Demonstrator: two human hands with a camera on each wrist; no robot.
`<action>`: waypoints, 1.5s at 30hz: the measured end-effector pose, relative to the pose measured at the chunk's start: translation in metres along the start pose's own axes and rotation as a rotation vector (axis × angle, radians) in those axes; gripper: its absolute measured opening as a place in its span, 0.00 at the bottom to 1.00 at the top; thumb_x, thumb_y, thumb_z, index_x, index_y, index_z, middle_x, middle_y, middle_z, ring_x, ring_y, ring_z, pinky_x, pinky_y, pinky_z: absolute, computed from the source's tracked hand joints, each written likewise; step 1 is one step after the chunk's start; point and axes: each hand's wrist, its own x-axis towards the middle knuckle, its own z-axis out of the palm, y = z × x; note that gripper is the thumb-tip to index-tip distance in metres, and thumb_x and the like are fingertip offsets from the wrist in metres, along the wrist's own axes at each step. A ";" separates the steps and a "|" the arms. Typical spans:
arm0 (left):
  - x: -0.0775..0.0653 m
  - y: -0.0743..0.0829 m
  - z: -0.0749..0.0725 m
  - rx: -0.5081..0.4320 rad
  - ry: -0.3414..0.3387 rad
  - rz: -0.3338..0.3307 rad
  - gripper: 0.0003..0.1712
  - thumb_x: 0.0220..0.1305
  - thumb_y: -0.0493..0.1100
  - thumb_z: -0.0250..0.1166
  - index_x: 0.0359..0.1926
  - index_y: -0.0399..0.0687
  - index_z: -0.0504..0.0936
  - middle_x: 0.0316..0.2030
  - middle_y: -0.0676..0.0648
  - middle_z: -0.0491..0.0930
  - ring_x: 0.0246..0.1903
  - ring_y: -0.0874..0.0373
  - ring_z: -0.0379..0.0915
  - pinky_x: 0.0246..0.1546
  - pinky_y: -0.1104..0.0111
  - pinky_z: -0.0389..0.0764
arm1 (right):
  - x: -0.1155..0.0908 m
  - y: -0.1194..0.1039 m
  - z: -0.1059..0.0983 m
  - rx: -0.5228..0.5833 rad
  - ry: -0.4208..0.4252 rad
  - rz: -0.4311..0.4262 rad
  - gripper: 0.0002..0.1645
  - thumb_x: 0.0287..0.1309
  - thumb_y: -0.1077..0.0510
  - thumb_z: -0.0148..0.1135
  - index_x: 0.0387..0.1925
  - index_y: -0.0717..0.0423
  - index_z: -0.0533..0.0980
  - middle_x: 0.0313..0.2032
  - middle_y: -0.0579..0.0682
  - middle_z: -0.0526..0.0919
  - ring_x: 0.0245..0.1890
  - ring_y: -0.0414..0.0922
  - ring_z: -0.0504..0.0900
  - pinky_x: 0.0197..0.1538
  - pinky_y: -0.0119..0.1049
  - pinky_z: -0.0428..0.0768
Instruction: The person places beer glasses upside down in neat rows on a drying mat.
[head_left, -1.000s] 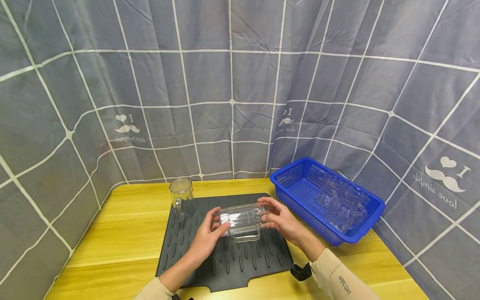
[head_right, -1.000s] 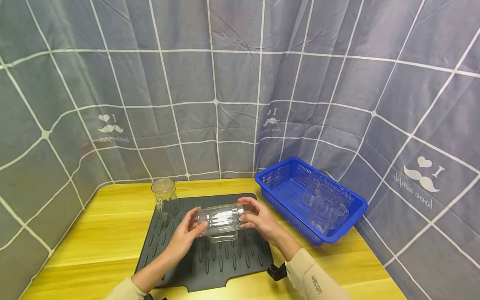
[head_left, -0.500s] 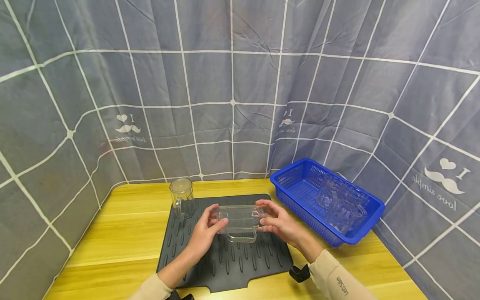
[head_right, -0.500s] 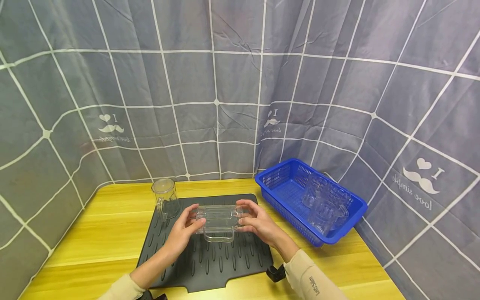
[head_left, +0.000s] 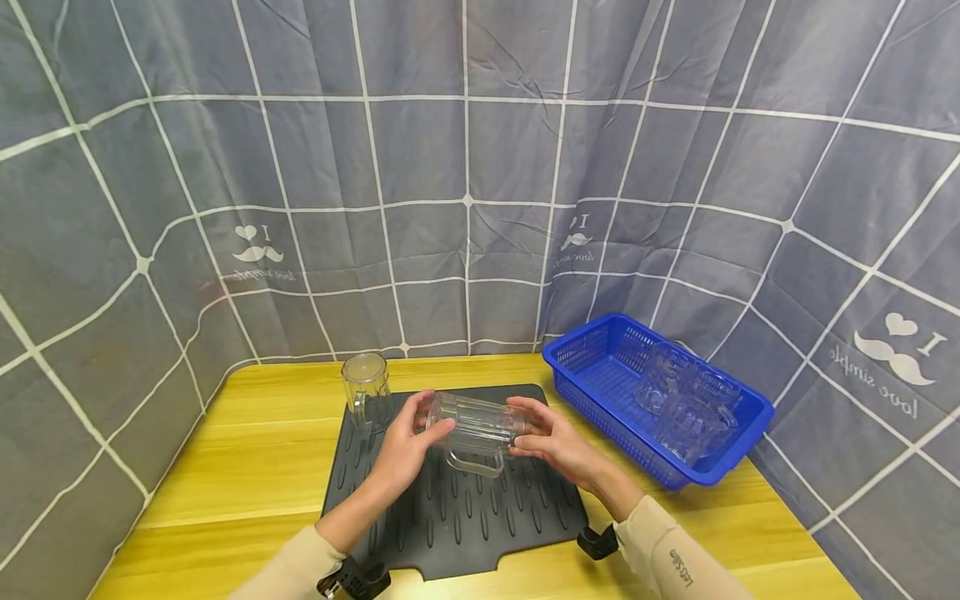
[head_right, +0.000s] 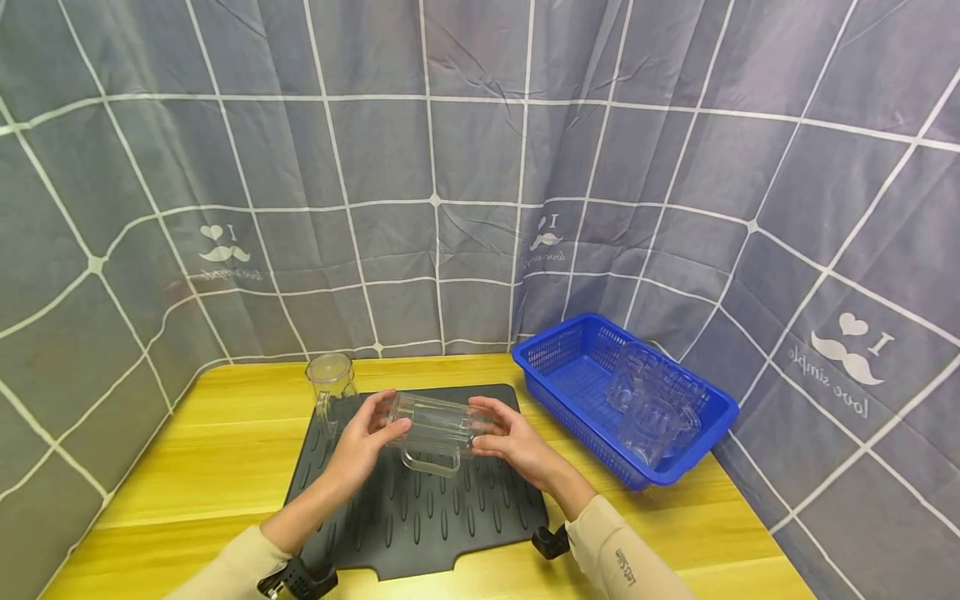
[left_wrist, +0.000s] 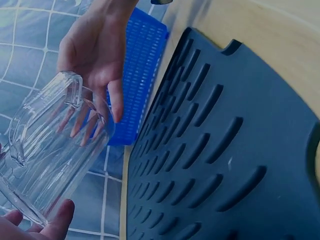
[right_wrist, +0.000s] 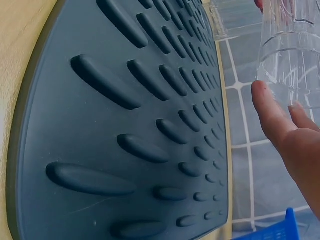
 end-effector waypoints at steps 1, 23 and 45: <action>0.001 0.001 -0.001 0.008 0.002 0.004 0.36 0.68 0.54 0.66 0.72 0.51 0.66 0.64 0.43 0.71 0.55 0.48 0.70 0.51 0.56 0.76 | 0.000 0.000 0.000 -0.006 -0.003 -0.001 0.42 0.65 0.67 0.61 0.76 0.57 0.55 0.74 0.64 0.57 0.68 0.56 0.69 0.61 0.48 0.80; 0.042 0.026 -0.019 0.217 0.042 0.072 0.39 0.63 0.55 0.70 0.72 0.50 0.67 0.65 0.41 0.70 0.64 0.43 0.68 0.60 0.45 0.72 | -0.004 0.003 -0.009 -0.386 0.036 0.029 0.34 0.66 0.57 0.65 0.71 0.50 0.67 0.72 0.56 0.66 0.71 0.62 0.66 0.65 0.54 0.75; 0.076 0.033 -0.023 0.512 0.045 0.100 0.42 0.61 0.58 0.69 0.72 0.48 0.67 0.67 0.42 0.67 0.68 0.40 0.61 0.63 0.43 0.69 | -0.011 0.004 -0.006 -0.500 0.032 0.029 0.30 0.66 0.57 0.66 0.67 0.49 0.71 0.70 0.56 0.68 0.71 0.62 0.66 0.66 0.58 0.73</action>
